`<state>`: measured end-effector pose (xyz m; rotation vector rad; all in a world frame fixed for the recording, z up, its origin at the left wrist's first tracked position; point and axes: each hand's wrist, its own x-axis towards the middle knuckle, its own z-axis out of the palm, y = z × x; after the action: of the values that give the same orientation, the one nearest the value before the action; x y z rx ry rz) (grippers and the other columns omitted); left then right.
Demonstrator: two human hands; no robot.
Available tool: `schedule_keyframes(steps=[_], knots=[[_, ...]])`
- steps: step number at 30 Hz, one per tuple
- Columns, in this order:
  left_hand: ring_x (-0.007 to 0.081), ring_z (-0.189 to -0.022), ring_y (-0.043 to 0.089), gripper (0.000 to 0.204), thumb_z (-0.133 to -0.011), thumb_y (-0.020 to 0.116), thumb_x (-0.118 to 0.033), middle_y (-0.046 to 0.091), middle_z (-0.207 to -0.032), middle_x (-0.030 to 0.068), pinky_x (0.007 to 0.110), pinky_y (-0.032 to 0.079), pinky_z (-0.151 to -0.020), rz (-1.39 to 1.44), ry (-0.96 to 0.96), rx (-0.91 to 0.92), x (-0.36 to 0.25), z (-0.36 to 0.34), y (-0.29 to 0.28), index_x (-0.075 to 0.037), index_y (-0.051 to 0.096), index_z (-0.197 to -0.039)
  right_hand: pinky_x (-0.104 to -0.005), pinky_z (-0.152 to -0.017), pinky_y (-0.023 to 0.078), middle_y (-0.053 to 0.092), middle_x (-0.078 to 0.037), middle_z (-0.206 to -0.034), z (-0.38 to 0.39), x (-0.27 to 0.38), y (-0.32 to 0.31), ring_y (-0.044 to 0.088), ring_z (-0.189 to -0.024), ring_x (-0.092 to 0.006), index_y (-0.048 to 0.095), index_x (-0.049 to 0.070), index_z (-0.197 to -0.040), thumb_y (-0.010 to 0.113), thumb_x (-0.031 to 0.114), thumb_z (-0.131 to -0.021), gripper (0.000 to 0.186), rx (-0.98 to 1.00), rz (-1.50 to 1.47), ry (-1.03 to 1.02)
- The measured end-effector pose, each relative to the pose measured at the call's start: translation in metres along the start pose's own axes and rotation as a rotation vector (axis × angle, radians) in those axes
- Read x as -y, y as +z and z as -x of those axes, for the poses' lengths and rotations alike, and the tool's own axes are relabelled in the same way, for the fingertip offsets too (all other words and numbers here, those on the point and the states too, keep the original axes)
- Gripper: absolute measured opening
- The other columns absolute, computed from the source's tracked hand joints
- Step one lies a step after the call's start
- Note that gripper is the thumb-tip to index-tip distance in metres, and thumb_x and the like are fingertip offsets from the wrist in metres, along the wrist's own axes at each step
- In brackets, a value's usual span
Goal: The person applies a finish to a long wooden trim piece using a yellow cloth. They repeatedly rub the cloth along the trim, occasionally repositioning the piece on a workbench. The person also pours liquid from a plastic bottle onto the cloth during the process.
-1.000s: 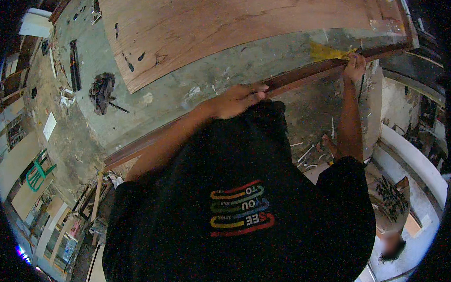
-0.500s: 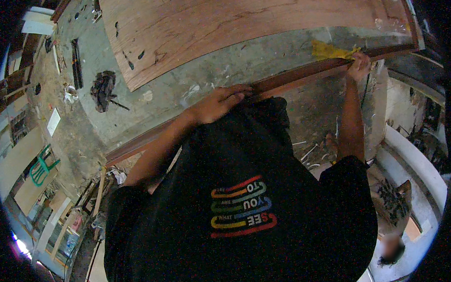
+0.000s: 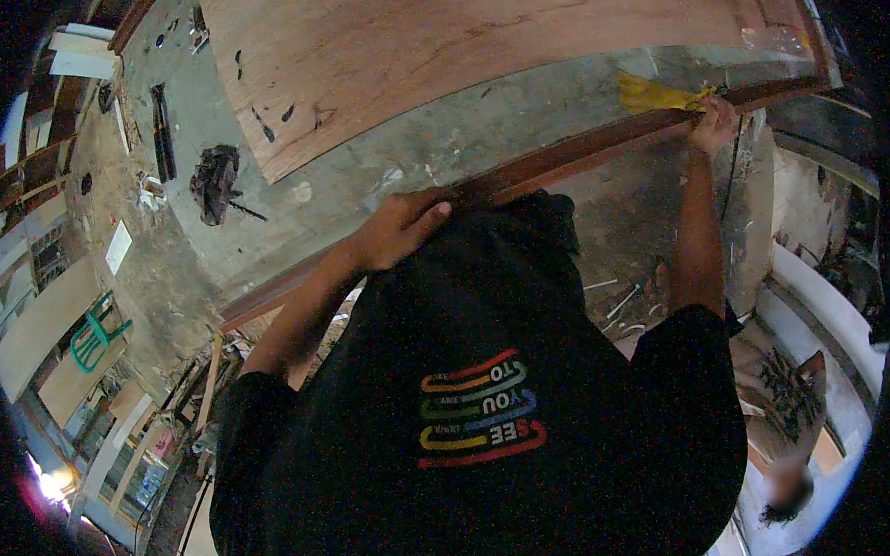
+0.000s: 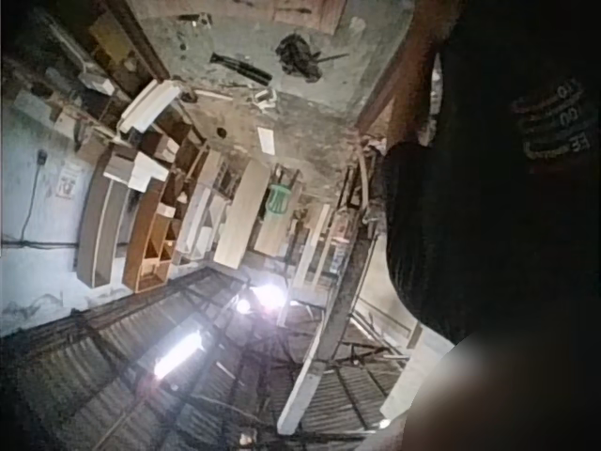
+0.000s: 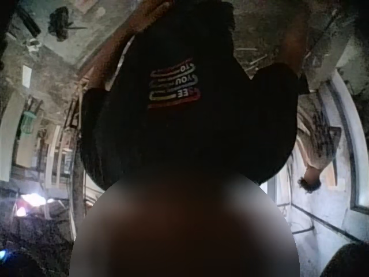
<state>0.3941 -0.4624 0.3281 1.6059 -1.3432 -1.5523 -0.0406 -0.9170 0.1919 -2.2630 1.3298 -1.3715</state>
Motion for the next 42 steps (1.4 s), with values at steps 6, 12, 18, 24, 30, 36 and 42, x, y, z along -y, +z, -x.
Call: schedule_keyframes(steps=[6, 12, 18, 24, 30, 36, 42], knots=[[0.0419, -0.127, 0.058, 0.052, -0.110, 0.043, -0.041, 0.061, -0.135, 0.0258, 0.049, 0.044, -0.109, -0.120, 0.038, -0.009, 0.013, 0.024, -0.003, -0.002, 0.055, -0.142, -0.0458, -0.077, 0.053, 0.072, -0.009, -0.084, -0.001, -0.012, -0.004, 0.068, -0.080, -0.0300, 0.072, 0.004, -0.085, 0.051, 0.042, -0.102, 0.046, 0.017, 0.230, -0.080], [0.0404, -0.151, 0.031, 0.063, -0.109, 0.040, -0.048, 0.038, -0.161, 0.0215, 0.054, 0.019, -0.124, -0.238, 0.239, 0.079, 0.024, 0.011, -0.005, -0.008, 0.038, -0.158, -0.0449, -0.086, 0.053, 0.074, -0.011, -0.095, 0.005, -0.022, 0.008, 0.069, -0.090, -0.0277, 0.072, 0.004, -0.093, 0.058, 0.040, -0.100, 0.038, -0.089, -0.139, -0.034], [0.0424, -0.155, 0.021, 0.070, -0.108, 0.031, -0.054, 0.024, -0.167, 0.0240, 0.058, 0.010, -0.126, -0.374, 0.364, 0.180, 0.028, -0.013, -0.007, -0.014, 0.022, -0.165, -0.0469, -0.082, 0.052, 0.071, -0.012, -0.092, 0.006, -0.009, 0.003, 0.067, -0.094, -0.0307, 0.071, 0.003, -0.085, 0.058, 0.040, -0.100, 0.042, -0.056, 0.021, 0.039], [0.0495, -0.154, 0.016, 0.080, -0.103, 0.029, -0.066, 0.015, -0.170, 0.0227, 0.064, 0.008, -0.124, -0.523, 0.473, 0.223, 0.028, -0.049, -0.007, -0.019, 0.017, -0.167, -0.0470, -0.080, 0.053, 0.071, -0.013, -0.091, 0.008, -0.026, 0.003, 0.068, -0.089, -0.0311, 0.072, 0.005, -0.085, 0.055, 0.042, -0.100, 0.044, -0.127, 0.187, -0.008], [0.0447, -0.155, 0.020, 0.078, -0.105, 0.029, -0.062, 0.023, -0.167, 0.0251, 0.065, 0.011, -0.124, -0.566, 0.550, 0.184, 0.014, -0.080, 0.010, -0.016, 0.015, -0.166, -0.0498, -0.097, 0.050, 0.072, -0.017, -0.111, 0.008, -0.052, -0.003, 0.066, -0.103, -0.0365, 0.066, 0.001, -0.116, 0.059, 0.044, -0.099, 0.047, 0.025, 0.153, -0.029], [0.0392, -0.158, 0.014, 0.077, -0.106, 0.026, -0.062, 0.022, -0.170, 0.0174, 0.065, 0.005, -0.124, -0.438, 0.549, 0.164, 0.014, -0.093, 0.025, -0.015, 0.015, -0.166, -0.0505, -0.099, 0.050, 0.071, -0.014, -0.116, 0.016, -0.068, 0.003, 0.065, -0.108, -0.0354, 0.065, 0.001, -0.119, 0.063, 0.041, -0.099, 0.044, -0.050, 0.087, 0.147], [0.0333, -0.159, 0.014, 0.070, -0.109, 0.019, -0.057, 0.028, -0.169, 0.0091, 0.059, -0.006, -0.125, -0.129, 0.346, 0.160, 0.025, -0.061, 0.015, -0.014, 0.024, -0.165, -0.0445, -0.085, 0.053, 0.074, -0.010, -0.094, 0.010, -0.062, 0.003, 0.069, -0.090, -0.0274, 0.072, 0.004, -0.095, 0.052, 0.053, -0.102, 0.054, -0.040, 0.259, -0.091]])
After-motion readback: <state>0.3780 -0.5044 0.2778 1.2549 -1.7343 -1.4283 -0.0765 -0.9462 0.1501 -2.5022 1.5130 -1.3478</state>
